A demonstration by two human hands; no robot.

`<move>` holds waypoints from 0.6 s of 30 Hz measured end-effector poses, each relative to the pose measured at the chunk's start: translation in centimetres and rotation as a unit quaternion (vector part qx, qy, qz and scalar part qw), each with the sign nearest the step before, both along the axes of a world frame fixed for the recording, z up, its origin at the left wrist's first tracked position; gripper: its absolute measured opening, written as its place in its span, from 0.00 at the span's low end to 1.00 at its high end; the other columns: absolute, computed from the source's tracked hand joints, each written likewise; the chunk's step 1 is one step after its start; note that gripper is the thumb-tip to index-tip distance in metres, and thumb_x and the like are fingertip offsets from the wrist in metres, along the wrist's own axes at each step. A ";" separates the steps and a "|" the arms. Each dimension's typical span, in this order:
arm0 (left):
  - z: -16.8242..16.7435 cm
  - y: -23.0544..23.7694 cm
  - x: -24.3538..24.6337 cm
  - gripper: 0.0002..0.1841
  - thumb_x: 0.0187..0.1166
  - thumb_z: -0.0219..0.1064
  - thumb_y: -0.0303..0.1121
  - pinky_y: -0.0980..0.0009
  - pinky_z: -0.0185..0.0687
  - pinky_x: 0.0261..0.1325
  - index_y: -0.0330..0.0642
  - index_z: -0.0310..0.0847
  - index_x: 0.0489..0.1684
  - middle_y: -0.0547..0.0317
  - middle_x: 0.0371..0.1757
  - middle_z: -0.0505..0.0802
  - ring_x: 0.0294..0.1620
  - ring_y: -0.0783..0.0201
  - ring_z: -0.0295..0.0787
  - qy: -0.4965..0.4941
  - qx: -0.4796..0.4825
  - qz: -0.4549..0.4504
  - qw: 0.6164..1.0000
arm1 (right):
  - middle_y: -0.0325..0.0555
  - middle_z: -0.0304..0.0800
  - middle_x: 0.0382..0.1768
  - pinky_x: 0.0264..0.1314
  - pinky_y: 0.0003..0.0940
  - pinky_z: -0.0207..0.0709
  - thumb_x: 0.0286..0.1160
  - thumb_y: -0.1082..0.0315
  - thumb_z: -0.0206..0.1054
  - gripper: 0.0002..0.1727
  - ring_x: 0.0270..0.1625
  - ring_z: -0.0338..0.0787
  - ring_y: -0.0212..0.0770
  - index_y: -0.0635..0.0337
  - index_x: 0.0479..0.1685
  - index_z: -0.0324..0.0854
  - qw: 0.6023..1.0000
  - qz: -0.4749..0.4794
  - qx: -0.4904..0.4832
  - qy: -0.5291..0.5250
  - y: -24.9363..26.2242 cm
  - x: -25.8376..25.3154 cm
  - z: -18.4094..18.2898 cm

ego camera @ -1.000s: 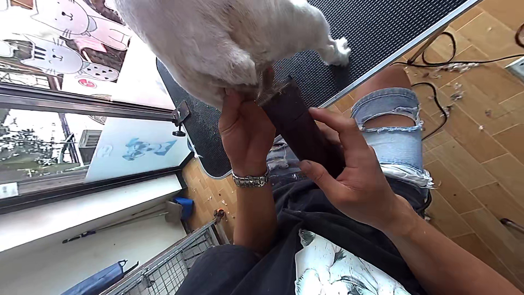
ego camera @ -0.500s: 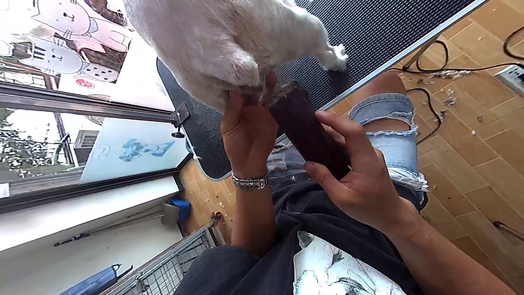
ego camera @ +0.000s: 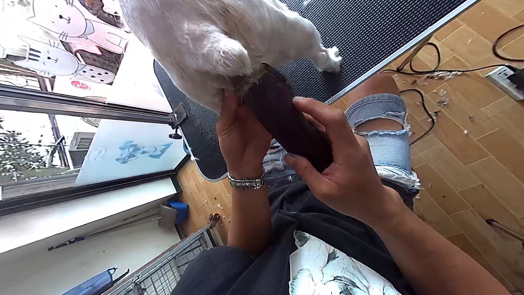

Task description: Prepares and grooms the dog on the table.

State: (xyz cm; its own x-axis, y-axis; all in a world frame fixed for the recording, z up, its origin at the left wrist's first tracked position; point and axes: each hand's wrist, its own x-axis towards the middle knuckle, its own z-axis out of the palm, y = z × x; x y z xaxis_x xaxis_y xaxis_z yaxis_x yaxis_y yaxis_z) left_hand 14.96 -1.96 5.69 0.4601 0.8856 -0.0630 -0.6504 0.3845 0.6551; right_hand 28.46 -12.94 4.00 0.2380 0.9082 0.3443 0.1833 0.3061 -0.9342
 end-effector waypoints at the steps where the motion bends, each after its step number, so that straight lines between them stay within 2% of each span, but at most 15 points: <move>1: 0.0 0.0 -0.1 0.16 0.93 0.48 0.42 0.54 0.74 0.80 0.49 0.78 0.64 0.56 0.65 0.88 0.73 0.59 0.82 -0.004 -0.005 -0.001 1.000 | 0.48 0.87 0.65 0.59 0.29 0.89 0.71 0.68 0.72 0.36 0.61 0.89 0.33 0.66 0.83 0.67 1.000 0.004 0.015 0.007 0.0 0.0 0.1; 3: 0.1 -0.1 0.0 0.16 0.93 0.48 0.42 0.54 0.74 0.80 0.49 0.77 0.64 0.56 0.66 0.88 0.74 0.58 0.82 0.003 -0.001 0.006 1.000 | 0.48 0.86 0.65 0.59 0.29 0.89 0.72 0.69 0.72 0.36 0.61 0.89 0.33 0.65 0.82 0.66 0.999 0.016 0.017 0.026 -0.6 0.2 -0.4; 4: 0.2 0.0 0.1 0.15 0.92 0.49 0.42 0.54 0.76 0.79 0.49 0.79 0.63 0.57 0.64 0.89 0.72 0.58 0.83 0.014 0.008 0.016 1.000 | 0.45 0.87 0.64 0.55 0.27 0.90 0.72 0.67 0.72 0.36 0.58 0.90 0.31 0.62 0.83 0.66 0.999 0.018 -0.004 0.033 -1.1 0.3 -1.0; 5: 0.1 0.1 0.3 0.14 0.92 0.50 0.40 0.54 0.77 0.77 0.49 0.81 0.60 0.57 0.61 0.90 0.70 0.57 0.85 0.019 0.022 0.031 0.999 | 0.41 0.88 0.63 0.51 0.26 0.90 0.73 0.65 0.72 0.36 0.56 0.90 0.28 0.58 0.83 0.66 0.998 0.019 -0.035 0.038 -1.5 0.5 -1.7; 7: 0.0 0.5 0.9 0.14 0.90 0.51 0.38 0.50 0.83 0.70 0.46 0.84 0.51 0.53 0.52 0.94 0.61 0.52 0.91 0.005 0.009 0.067 0.998 | 0.37 0.89 0.62 0.51 0.28 0.91 0.74 0.63 0.72 0.36 0.55 0.91 0.27 0.54 0.84 0.65 0.994 0.022 -0.096 0.049 -2.3 0.9 -2.9; 8: -0.1 0.7 1.1 0.15 0.90 0.50 0.40 0.49 0.85 0.67 0.47 0.85 0.50 0.52 0.50 0.94 0.59 0.51 0.92 0.006 -0.004 0.071 0.997 | 0.36 0.90 0.61 0.50 0.28 0.91 0.74 0.62 0.72 0.36 0.54 0.92 0.27 0.52 0.84 0.66 0.991 0.020 -0.116 0.056 -2.5 1.1 -3.3; 10: -0.4 0.9 0.9 0.19 0.91 0.49 0.46 0.47 0.83 0.69 0.48 0.85 0.53 0.52 0.53 0.93 0.61 0.50 0.91 0.015 -0.020 0.065 0.998 | 0.35 0.89 0.61 0.52 0.26 0.90 0.74 0.62 0.72 0.36 0.54 0.91 0.26 0.51 0.84 0.66 0.988 0.018 -0.135 0.066 -2.7 1.5 -3.7; 12: -0.5 0.7 0.7 0.21 0.92 0.46 0.49 0.50 0.83 0.70 0.50 0.85 0.58 0.54 0.57 0.93 0.63 0.52 0.90 0.026 -0.022 0.053 0.998 | 0.35 0.89 0.62 0.54 0.26 0.90 0.73 0.62 0.73 0.36 0.56 0.91 0.26 0.52 0.84 0.66 0.988 0.017 -0.137 0.064 -2.6 1.7 -3.6; 15: -0.4 1.1 0.8 0.18 0.91 0.49 0.46 0.46 0.84 0.66 0.48 0.84 0.55 0.51 0.54 0.94 0.60 0.48 0.91 -0.013 -0.035 0.059 0.998 | 0.37 0.90 0.61 0.53 0.25 0.90 0.73 0.61 0.73 0.36 0.55 0.91 0.26 0.53 0.84 0.67 0.992 0.007 -0.121 0.025 -1.7 2.1 -3.3; 18: -0.5 1.3 0.7 0.17 0.90 0.50 0.46 0.46 0.83 0.65 0.49 0.81 0.56 0.51 0.55 0.92 0.62 0.48 0.89 -0.012 -0.041 0.065 0.997 | 0.42 0.90 0.61 0.53 0.28 0.89 0.74 0.62 0.72 0.36 0.54 0.92 0.29 0.55 0.84 0.67 0.996 0.000 -0.087 -0.036 -0.3 2.6 -3.0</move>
State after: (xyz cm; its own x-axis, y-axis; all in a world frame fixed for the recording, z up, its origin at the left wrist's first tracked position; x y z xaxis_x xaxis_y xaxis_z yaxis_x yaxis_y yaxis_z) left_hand 15.64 -0.63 5.19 0.3441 0.9302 -0.1278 -0.7135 0.3476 0.6084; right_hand 31.10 -13.22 0.98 0.2180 0.9557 0.1978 0.2516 0.1408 -0.9575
